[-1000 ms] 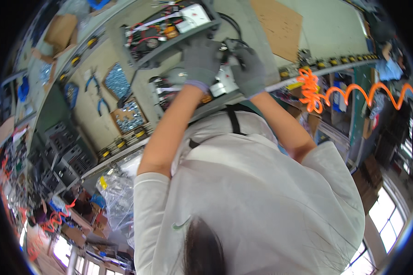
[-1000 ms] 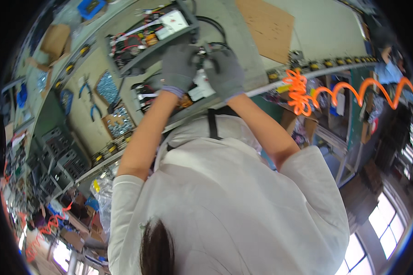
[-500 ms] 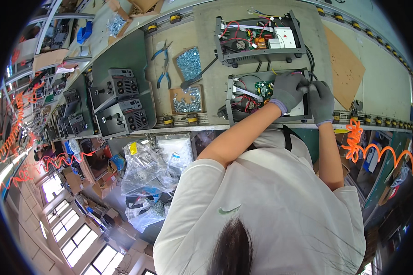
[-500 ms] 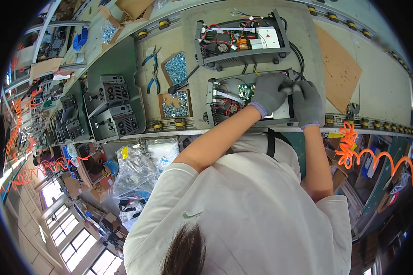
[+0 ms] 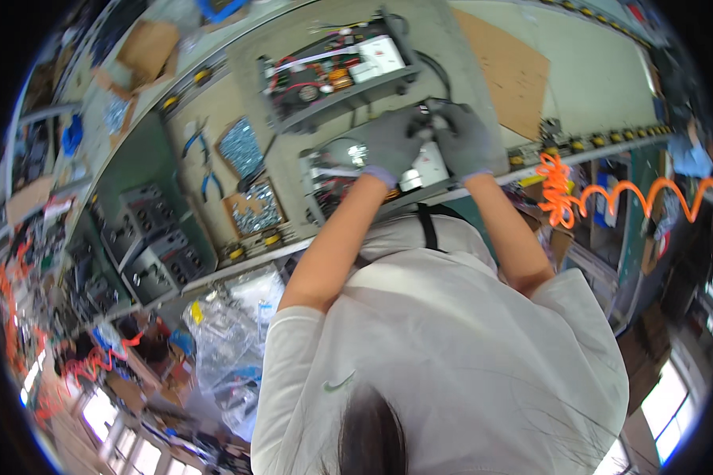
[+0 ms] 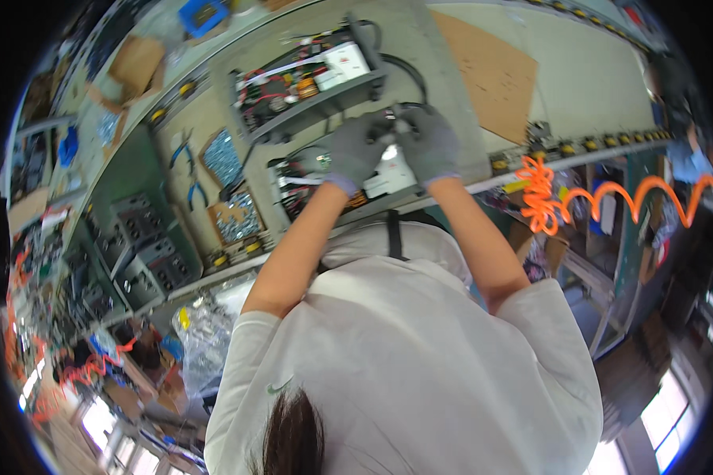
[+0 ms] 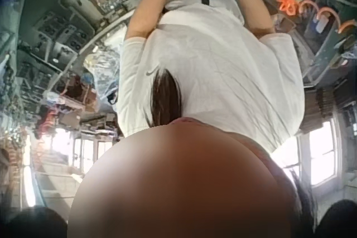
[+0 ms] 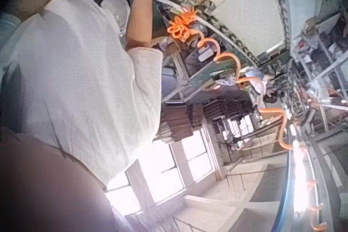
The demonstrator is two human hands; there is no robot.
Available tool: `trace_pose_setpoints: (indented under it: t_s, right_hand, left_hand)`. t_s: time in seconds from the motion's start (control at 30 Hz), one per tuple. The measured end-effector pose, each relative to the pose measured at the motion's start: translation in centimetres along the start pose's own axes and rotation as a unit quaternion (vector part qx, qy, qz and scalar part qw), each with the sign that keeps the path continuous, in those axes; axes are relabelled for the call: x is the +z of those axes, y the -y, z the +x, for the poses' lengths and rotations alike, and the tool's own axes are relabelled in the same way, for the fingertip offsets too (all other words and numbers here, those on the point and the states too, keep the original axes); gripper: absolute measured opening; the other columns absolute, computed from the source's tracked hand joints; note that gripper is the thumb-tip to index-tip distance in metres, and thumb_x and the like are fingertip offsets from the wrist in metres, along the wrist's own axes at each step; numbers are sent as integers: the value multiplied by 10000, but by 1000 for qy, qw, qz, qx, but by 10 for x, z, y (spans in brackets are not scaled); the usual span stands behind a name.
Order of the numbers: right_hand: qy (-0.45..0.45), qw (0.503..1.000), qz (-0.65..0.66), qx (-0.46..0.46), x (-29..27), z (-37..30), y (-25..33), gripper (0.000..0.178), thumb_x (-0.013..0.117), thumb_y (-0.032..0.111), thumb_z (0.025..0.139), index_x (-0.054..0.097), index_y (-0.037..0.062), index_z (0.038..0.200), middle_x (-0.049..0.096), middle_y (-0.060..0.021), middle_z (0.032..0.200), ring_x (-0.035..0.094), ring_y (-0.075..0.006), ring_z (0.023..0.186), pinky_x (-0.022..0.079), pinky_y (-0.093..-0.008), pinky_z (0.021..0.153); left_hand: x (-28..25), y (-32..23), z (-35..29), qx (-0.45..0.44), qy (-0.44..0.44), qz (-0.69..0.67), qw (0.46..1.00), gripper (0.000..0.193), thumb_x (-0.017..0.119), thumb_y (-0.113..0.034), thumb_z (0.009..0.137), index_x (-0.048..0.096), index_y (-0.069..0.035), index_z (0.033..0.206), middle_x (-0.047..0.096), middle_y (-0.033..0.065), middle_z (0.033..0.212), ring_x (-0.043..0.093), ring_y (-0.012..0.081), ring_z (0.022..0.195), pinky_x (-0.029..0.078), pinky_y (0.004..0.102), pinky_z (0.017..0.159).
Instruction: The recorder is assembling internal components and wiring for power inverters at an electronics assembly station.
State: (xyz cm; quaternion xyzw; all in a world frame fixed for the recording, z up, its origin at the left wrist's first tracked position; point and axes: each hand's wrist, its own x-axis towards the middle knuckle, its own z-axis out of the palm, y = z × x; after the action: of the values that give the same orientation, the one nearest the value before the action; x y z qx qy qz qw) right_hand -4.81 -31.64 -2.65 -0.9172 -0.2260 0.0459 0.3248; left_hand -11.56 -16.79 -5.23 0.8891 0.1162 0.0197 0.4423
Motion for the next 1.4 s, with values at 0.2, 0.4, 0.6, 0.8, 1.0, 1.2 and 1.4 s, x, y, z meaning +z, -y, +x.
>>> trace_pose_setpoints:
  t_s: [0.2, 0.4, 0.6, 0.8, 1.0, 1.2, 1.4]
  right_hand:
    - [-17, 994, 83, 64, 9, -6, 1, 487, 788, 268, 806, 630, 123, 1243, 621, -140, 1177, 668, -318, 962, 551, -396, 838]
    - [36, 989, 54, 136, 7, -4, -3, 497, 762, 273, 835, 628, 138, 1295, 666, -113, 1196, 690, -273, 997, 559, -375, 882]
    - [47, 990, 49, 126, 6, -5, -1, 452, 731, 271, 843, 641, 140, 1266, 680, -109, 1197, 673, -315, 1058, 541, -406, 903]
    - [28, 994, 40, 100, 7, -4, -1, 411, 704, 252, 844, 647, 143, 1237, 682, -108, 1149, 647, -329, 1078, 526, -424, 918]
    - [23, 996, 41, 70, 10, -2, -3, 392, 696, 250, 846, 651, 139, 1219, 680, -123, 1135, 647, -347, 1057, 527, -439, 904]
    - [10, 999, -8, 31, 14, -2, -6, 362, 692, 193, 854, 641, 92, 1198, 665, -160, 1166, 659, -384, 1028, 546, -438, 862]
    - [-16, 1000, 13, -9, 19, -4, -12, 341, 679, 209, 853, 626, 109, 1175, 667, -160, 1127, 646, -393, 1022, 530, -478, 857]
  left_hand:
    - [-6, 1, 5, 93, -102, 203, 969, 173, 696, -220, 830, 743, -163, 987, 696, 75, 898, 623, 309, 912, 489, 449, 780]
    - [-11, -8, 8, 93, -61, 296, 949, 147, 667, -222, 834, 737, -159, 948, 693, 60, 892, 617, 299, 925, 482, 452, 777]
    - [-12, -13, 8, 75, -33, 345, 935, 183, 669, -204, 784, 736, -158, 948, 686, 58, 879, 617, 287, 926, 480, 447, 772]
    - [-13, -9, 9, 85, -29, 336, 937, 237, 667, -191, 744, 730, -157, 970, 683, 59, 900, 618, 283, 920, 486, 440, 775]
    - [-4, -2, 14, 90, -29, 354, 930, 180, 662, -184, 764, 712, -141, 932, 682, 68, 904, 629, 291, 922, 502, 434, 769]
    - [8, 1, 18, 93, -37, 296, 950, 155, 656, -174, 794, 691, -124, 936, 676, 68, 908, 646, 276, 920, 530, 423, 769]
    - [13, -13, 16, 31, -59, 275, 959, 155, 669, -198, 795, 693, -127, 930, 686, 79, 898, 657, 278, 918, 535, 428, 760]
